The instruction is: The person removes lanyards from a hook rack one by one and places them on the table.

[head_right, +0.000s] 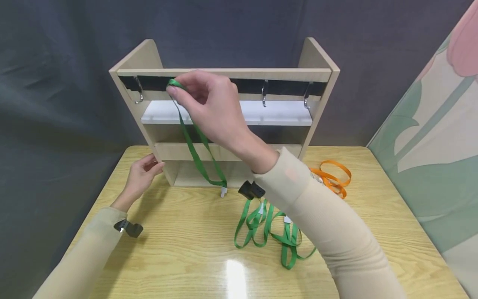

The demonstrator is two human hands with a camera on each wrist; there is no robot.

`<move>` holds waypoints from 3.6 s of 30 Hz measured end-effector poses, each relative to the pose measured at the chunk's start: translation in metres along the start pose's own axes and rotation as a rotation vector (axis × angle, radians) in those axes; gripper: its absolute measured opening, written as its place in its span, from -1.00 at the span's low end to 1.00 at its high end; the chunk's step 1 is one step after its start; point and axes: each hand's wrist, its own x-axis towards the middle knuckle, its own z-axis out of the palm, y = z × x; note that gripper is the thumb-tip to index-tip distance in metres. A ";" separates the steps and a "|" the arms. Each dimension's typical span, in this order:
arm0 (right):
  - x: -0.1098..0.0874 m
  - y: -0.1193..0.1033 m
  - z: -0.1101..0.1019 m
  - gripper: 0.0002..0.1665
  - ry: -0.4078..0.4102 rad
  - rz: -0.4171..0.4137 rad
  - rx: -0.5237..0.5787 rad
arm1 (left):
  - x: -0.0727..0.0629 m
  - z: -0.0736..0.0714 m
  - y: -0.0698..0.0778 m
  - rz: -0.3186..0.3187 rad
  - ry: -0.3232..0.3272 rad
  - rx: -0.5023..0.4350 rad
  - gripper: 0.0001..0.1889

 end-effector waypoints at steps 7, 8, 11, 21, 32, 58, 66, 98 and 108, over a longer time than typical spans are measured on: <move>-0.007 -0.005 0.003 -0.89 -0.019 -0.075 0.008 | 0.000 -0.001 -0.001 -0.010 -0.003 0.006 -0.56; -0.008 -0.006 0.003 -0.89 -0.018 -0.071 0.011 | 0.000 -0.001 -0.001 -0.010 -0.003 0.007 -0.56; -0.013 -0.009 0.005 -0.89 -0.019 -0.067 0.020 | 0.000 -0.002 -0.001 -0.008 -0.003 0.011 -0.56; -0.039 -0.015 0.011 -0.91 -0.094 -0.111 0.090 | -0.001 -0.003 -0.001 -0.013 -0.002 0.012 -0.55; -0.067 -0.003 0.010 -0.91 -0.136 -0.059 0.066 | -0.004 -0.006 0.011 -0.025 -0.034 -0.046 -0.57; -0.095 0.068 0.000 -0.89 -0.195 0.191 -0.082 | -0.010 -0.005 0.036 -0.032 -0.047 0.005 -0.57; -0.116 0.094 0.008 -0.87 -0.237 0.261 -0.122 | -0.009 -0.006 0.036 -0.012 -0.044 -0.007 -0.58; -0.217 0.156 0.052 -0.80 -0.608 0.398 -0.178 | -0.010 -0.005 0.037 -0.014 -0.034 -0.020 -0.58; -0.235 0.161 0.053 -0.74 -0.789 0.231 -0.386 | -0.010 -0.006 0.035 -0.027 -0.031 -0.005 -0.58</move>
